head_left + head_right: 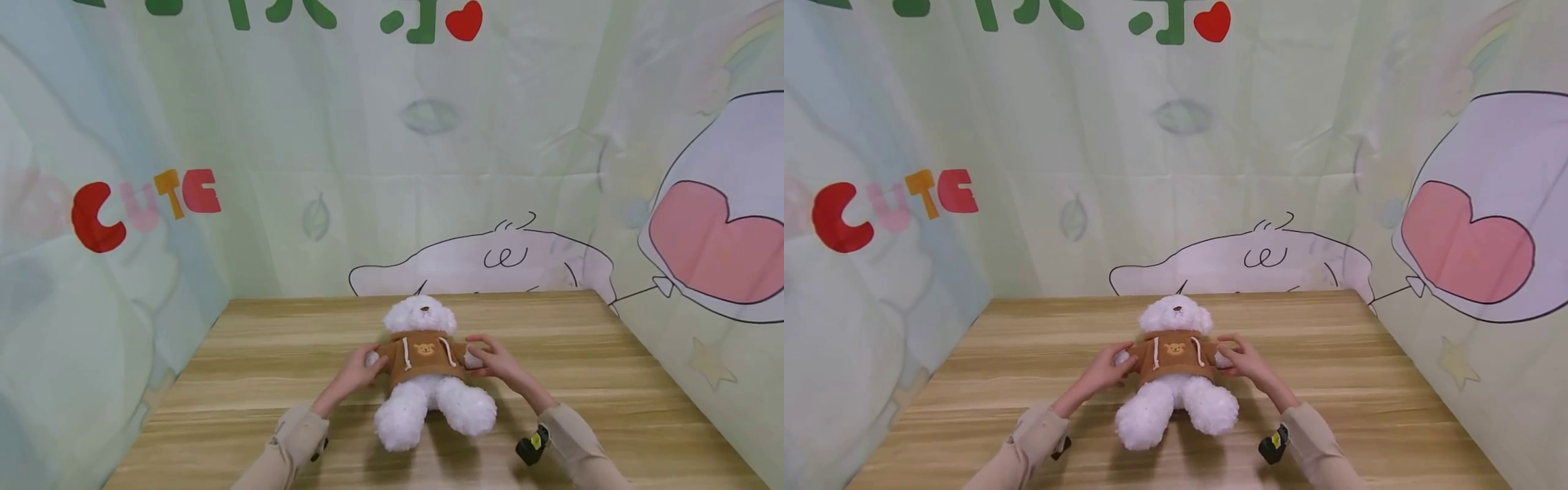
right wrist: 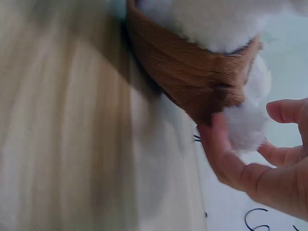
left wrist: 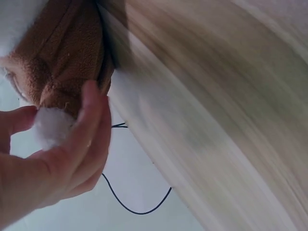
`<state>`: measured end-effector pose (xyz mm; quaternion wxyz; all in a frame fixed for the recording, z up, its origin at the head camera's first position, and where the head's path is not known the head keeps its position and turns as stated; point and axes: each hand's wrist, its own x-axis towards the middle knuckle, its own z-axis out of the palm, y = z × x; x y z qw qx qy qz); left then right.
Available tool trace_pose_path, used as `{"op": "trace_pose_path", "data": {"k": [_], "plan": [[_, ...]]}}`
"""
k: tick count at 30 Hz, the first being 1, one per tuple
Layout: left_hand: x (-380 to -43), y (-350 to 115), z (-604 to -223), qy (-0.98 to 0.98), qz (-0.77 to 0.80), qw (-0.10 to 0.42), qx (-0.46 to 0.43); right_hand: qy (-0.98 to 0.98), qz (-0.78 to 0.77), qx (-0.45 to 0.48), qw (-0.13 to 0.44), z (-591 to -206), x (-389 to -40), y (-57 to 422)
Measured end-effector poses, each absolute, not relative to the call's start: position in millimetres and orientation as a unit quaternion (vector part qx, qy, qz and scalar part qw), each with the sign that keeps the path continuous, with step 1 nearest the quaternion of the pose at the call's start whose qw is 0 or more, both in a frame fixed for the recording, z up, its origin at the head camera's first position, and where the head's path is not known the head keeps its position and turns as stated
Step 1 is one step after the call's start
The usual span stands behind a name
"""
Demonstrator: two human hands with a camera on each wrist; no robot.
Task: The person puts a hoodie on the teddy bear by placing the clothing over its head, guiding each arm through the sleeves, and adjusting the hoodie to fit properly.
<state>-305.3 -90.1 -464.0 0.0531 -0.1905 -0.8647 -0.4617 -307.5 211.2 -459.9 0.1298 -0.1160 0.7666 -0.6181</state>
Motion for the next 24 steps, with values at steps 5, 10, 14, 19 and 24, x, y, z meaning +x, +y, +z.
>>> {"op": "trace_pose_path", "data": {"k": [5,10,14,19,24], "plan": [[-320,-94,-478,-0.868,-0.444,0.068,-0.214,0.811,-0.568,-0.096,0.105,-443,-307,221],[-295,-79,-440,-0.893,-0.403,0.078,-0.185,0.825,-0.544,-0.095,0.122,-436,-308,231],[-291,-72,-435,-0.885,-0.423,0.079,-0.177,0.801,-0.561,-0.111,0.178,-446,-309,234],[-354,-91,-513,-0.845,-0.460,0.111,-0.249,0.739,-0.628,-0.125,0.209,-462,-312,230],[-444,-109,-626,-0.822,-0.497,0.146,-0.238,0.722,-0.664,-0.129,0.148,-458,-315,222]]}}
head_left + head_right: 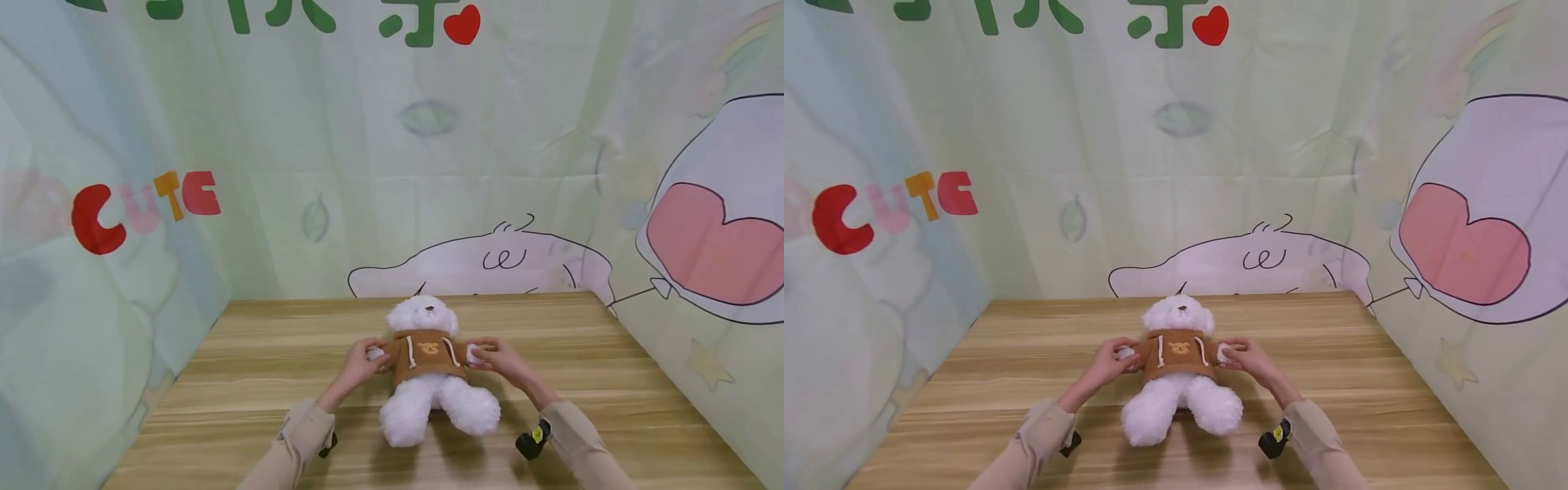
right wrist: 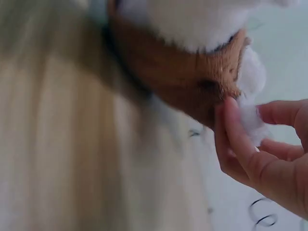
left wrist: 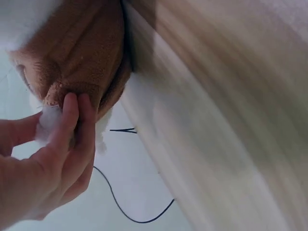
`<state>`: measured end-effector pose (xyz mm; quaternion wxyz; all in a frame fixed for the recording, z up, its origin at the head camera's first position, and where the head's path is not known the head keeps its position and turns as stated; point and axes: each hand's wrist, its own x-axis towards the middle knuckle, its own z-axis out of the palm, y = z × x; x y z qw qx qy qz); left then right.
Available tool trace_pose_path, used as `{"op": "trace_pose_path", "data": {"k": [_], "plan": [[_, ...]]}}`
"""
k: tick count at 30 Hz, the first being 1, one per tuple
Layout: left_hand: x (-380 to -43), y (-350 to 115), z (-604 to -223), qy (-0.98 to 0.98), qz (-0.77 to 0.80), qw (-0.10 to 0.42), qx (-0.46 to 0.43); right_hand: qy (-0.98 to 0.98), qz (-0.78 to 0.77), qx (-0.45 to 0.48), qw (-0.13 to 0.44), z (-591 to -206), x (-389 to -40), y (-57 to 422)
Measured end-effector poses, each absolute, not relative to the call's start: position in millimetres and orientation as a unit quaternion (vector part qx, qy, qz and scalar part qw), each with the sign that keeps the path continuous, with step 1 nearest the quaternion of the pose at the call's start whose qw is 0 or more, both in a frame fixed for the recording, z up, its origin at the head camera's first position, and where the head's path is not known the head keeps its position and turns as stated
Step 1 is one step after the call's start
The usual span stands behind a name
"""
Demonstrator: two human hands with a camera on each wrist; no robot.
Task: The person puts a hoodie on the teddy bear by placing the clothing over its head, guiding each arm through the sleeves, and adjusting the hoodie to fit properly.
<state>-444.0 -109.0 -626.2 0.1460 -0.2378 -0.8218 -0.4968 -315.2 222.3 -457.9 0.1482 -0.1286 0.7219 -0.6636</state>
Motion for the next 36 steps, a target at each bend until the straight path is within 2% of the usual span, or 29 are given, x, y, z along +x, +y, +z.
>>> {"op": "trace_pose_path", "data": {"k": [2,5,7,11,12,17,20,24,26,31,33,36], "plan": [[-458,-111,-644,-0.814,-0.516,0.142,-0.226,0.731,-0.662,-0.124,0.110,-452,-316,219],[-454,-111,-641,-0.821,-0.520,0.123,-0.204,0.744,-0.654,-0.112,0.080,-445,-317,213],[-443,-111,-632,-0.820,-0.525,0.107,-0.202,0.751,-0.646,-0.106,0.086,-445,-319,210],[-422,-108,-612,-0.802,-0.567,0.037,-0.183,0.775,-0.613,-0.100,0.117,-453,-320,206],[-419,-107,-608,-0.803,-0.566,0.035,-0.182,0.779,-0.607,-0.094,0.122,-455,-320,205],[-381,-97,-549,-0.855,-0.496,0.030,-0.151,0.783,-0.608,-0.062,0.120,-457,-319,205],[-355,-90,-507,-0.870,-0.477,0.008,-0.126,0.777,-0.615,-0.054,0.123,-454,-319,206],[-342,-85,-488,-0.880,-0.460,0.006,-0.115,0.771,-0.619,-0.052,0.138,-454,-319,206],[-334,-85,-480,-0.885,-0.449,0.023,-0.122,0.771,-0.619,-0.047,0.143,-455,-318,206],[-312,-80,-452,-0.886,-0.457,-0.002,-0.083,0.777,-0.610,-0.052,0.144,-457,-318,204],[-322,-83,-467,-0.889,-0.451,0.012,-0.080,0.785,-0.601,-0.057,0.138,-456,-318,204],[-379,-100,-538,-0.900,-0.428,0.039,-0.078,0.795,-0.591,-0.061,0.119,-452,-318,205]]}}
